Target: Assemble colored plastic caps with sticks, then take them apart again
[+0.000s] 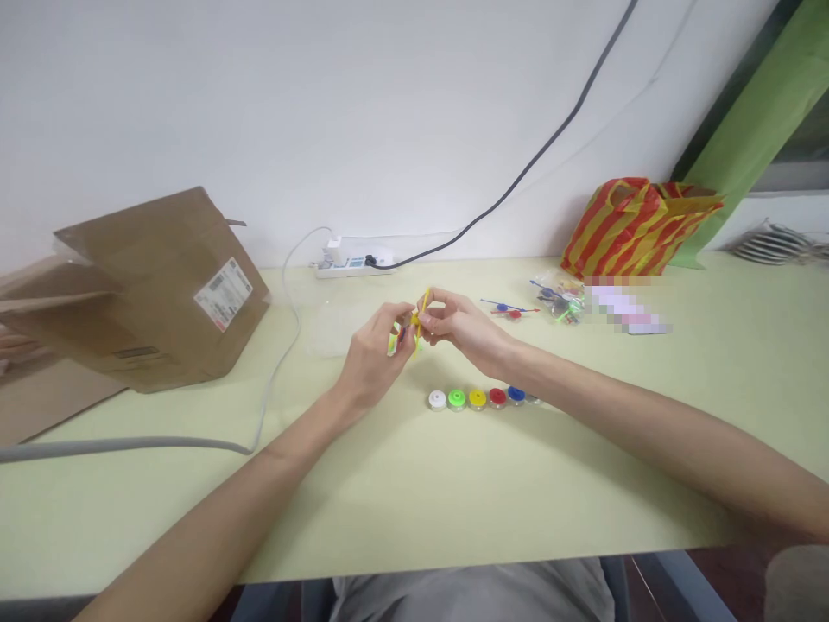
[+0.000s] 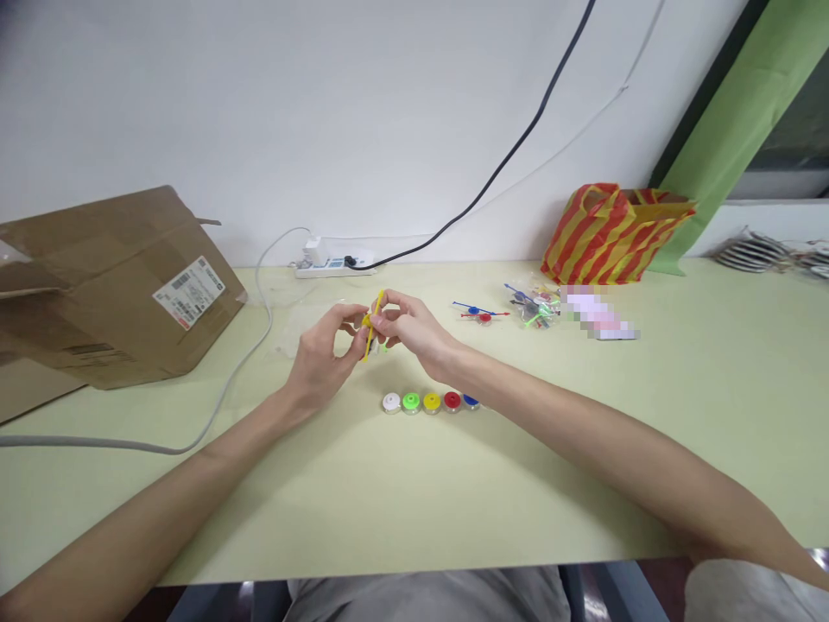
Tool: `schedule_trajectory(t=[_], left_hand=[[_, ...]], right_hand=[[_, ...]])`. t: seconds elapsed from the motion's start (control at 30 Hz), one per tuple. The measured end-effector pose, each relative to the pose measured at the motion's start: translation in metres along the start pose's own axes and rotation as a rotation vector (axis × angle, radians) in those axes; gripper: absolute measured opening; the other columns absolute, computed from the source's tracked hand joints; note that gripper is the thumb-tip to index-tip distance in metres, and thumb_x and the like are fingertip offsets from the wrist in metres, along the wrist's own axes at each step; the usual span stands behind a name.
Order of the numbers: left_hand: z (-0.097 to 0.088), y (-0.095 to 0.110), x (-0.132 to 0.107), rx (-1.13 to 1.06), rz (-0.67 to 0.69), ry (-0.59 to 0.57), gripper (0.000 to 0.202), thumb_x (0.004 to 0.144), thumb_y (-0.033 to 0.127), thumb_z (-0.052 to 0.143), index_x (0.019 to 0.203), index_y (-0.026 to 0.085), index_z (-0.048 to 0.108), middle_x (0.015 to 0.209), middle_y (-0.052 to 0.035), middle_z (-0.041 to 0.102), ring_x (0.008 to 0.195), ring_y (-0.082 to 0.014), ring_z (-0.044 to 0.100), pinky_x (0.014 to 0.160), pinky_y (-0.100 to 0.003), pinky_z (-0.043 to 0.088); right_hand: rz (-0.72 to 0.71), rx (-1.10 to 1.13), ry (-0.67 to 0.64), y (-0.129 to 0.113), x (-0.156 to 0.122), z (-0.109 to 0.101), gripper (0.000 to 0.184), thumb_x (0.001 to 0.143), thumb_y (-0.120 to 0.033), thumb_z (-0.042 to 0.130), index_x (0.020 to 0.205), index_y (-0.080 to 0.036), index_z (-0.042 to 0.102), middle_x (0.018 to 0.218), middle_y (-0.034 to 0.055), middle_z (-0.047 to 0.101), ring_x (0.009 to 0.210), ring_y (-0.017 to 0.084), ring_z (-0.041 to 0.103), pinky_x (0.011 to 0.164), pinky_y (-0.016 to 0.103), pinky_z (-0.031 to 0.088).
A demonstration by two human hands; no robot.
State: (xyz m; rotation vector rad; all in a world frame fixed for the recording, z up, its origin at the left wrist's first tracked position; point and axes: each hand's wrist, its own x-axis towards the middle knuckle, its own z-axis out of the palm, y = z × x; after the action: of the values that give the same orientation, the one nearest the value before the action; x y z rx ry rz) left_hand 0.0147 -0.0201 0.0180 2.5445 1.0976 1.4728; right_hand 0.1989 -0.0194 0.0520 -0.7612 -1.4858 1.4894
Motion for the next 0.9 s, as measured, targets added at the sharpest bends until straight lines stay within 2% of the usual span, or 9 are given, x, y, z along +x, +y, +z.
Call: schedule_trajectory(t=[0.2, 0.4, 0.47, 0.57, 0.7, 0.8, 0.9], left_hand=[[-0.001, 0.005, 0.000, -0.048, -0.033, -0.011, 0.022, 0.089, 0.015, 0.058, 0.109, 0.023, 0.057, 0.087, 0.0018, 0.064, 0.071, -0.0114, 0.061, 0.070, -0.025, 0.052], [0.001, 0.009, -0.001, 0.066, -0.065, -0.038, 0.012, 0.090, 0.020, 0.055, 0.101, 0.024, 0.052, 0.066, 0.0077, 0.052, 0.051, -0.0098, 0.047, 0.053, -0.022, 0.039], [-0.002, 0.004, 0.001, 0.082, -0.119, -0.018, 0.004, 0.093, 0.019, 0.050, 0.094, 0.024, 0.051, 0.063, 0.0075, 0.050, 0.048, -0.0103, 0.046, 0.052, -0.023, 0.036], [-0.010, -0.010, 0.005, 0.060, -0.255, 0.056, 0.010, 0.095, 0.017, 0.046, 0.088, 0.024, 0.050, 0.058, 0.0075, 0.046, 0.046, -0.0111, 0.044, 0.051, -0.024, 0.034], [-0.015, -0.026, 0.008, -0.119, -0.426, 0.097, 0.014, 0.101, 0.030, 0.047, 0.091, 0.023, 0.054, 0.058, 0.0066, 0.048, 0.047, -0.0116, 0.047, 0.050, -0.024, 0.036], [-0.008, -0.031, 0.005, -0.216, -0.480, 0.084, 0.024, 0.101, 0.041, 0.052, 0.087, 0.022, 0.057, 0.059, 0.0057, 0.049, 0.049, -0.0112, 0.049, 0.048, -0.023, 0.037], [0.000, -0.033, 0.000, -0.290, -0.536, 0.053, 0.028, 0.097, 0.046, 0.060, 0.084, 0.021, 0.057, 0.059, 0.0062, 0.051, 0.046, -0.0098, 0.047, 0.044, -0.022, 0.035]], right_hand=[[0.004, -0.008, -0.081, 0.003, 0.003, -0.004, 0.014, 0.082, -0.026, 0.068, 0.081, -0.022, 0.055, 0.075, -0.0019, 0.061, 0.073, 0.015, 0.054, 0.072, 0.029, 0.039], [0.031, 0.059, -0.103, 0.006, 0.001, 0.002, 0.015, 0.083, -0.026, 0.069, 0.083, -0.023, 0.054, 0.077, -0.0010, 0.063, 0.079, 0.017, 0.060, 0.077, 0.031, 0.044], [0.033, 0.101, -0.096, 0.002, -0.001, 0.005, 0.016, 0.083, -0.026, 0.069, 0.084, -0.023, 0.053, 0.077, -0.0012, 0.063, 0.076, 0.016, 0.060, 0.077, 0.032, 0.045], [-0.019, 0.140, -0.083, -0.012, -0.004, 0.005, 0.020, 0.082, -0.025, 0.070, 0.087, -0.023, 0.051, 0.077, -0.0018, 0.063, 0.074, 0.016, 0.061, 0.077, 0.032, 0.047], [-0.088, 0.061, -0.028, -0.026, -0.002, -0.005, 0.022, 0.083, -0.028, 0.075, 0.089, -0.023, 0.054, 0.075, -0.0019, 0.063, 0.070, 0.014, 0.058, 0.073, 0.031, 0.047], [-0.075, -0.048, 0.045, -0.016, 0.006, -0.014, 0.019, 0.085, -0.032, 0.075, 0.087, -0.019, 0.062, 0.070, -0.0014, 0.061, 0.061, 0.012, 0.053, 0.066, 0.030, 0.045], [0.078, -0.117, 0.120, 0.001, 0.015, -0.020, 0.013, 0.087, -0.024, 0.072, 0.095, -0.014, 0.069, 0.078, 0.0050, 0.070, 0.064, 0.014, 0.060, 0.072, 0.032, 0.051]])
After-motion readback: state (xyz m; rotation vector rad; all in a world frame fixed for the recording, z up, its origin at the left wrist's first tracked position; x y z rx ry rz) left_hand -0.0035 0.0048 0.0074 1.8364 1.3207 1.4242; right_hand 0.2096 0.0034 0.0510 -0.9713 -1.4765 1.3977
